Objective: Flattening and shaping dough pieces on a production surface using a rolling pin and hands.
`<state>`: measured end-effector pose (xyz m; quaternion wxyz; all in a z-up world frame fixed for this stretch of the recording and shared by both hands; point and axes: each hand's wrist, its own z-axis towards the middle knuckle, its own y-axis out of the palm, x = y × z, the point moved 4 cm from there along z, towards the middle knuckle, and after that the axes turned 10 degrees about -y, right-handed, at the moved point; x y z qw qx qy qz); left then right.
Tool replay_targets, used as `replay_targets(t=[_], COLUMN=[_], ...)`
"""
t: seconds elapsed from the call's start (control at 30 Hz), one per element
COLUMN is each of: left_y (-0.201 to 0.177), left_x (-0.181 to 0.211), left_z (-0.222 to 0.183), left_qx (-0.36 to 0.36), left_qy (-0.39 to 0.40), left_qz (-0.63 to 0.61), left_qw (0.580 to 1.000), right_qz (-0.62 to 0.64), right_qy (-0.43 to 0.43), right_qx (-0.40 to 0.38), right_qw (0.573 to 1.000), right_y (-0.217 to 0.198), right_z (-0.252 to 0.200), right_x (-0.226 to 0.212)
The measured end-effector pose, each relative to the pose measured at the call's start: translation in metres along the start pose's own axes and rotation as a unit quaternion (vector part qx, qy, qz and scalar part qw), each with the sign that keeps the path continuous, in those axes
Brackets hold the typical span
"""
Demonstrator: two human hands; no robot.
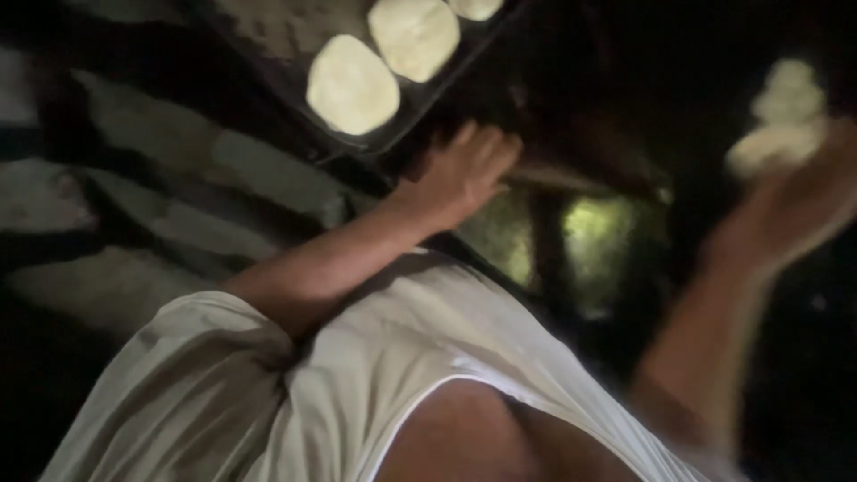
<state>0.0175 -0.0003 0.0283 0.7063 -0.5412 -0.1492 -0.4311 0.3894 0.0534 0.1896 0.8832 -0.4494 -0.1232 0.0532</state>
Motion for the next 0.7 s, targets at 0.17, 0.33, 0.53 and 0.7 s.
replay_targets(t=[0.17, 0.33, 0.53, 0.7], left_y=[-0.058, -0.035, -0.042, -0.053], left_x=[0.022, 0.016, 0.029, 0.062], left_z=[0.014, 0.016, 0.023, 0.044], left_qx=[-0.008, 0.041, 0.028, -0.074], left_qy=[-0.076, -0.024, -0.021, 0.030], left_qz=[-0.003, -0.040, -0.028, 0.048], left_qw=[0.997, 0.998, 0.999, 0.996], right_qz=[0.104, 0.283, 0.031, 0.254], right_qy=[-0.006, 0.321, -0.177, 0.134], right_qx=[0.020, -0.209, -0.289, -0.098], right_qw=[0.994, 0.879, 0.940, 0.953], right_y=[-0.058, -0.074, -0.054, -0.092], right_z=[-0.074, -0.090, -0.107, -0.099], right_x=[-0.154, -0.148, -0.192, -0.116])
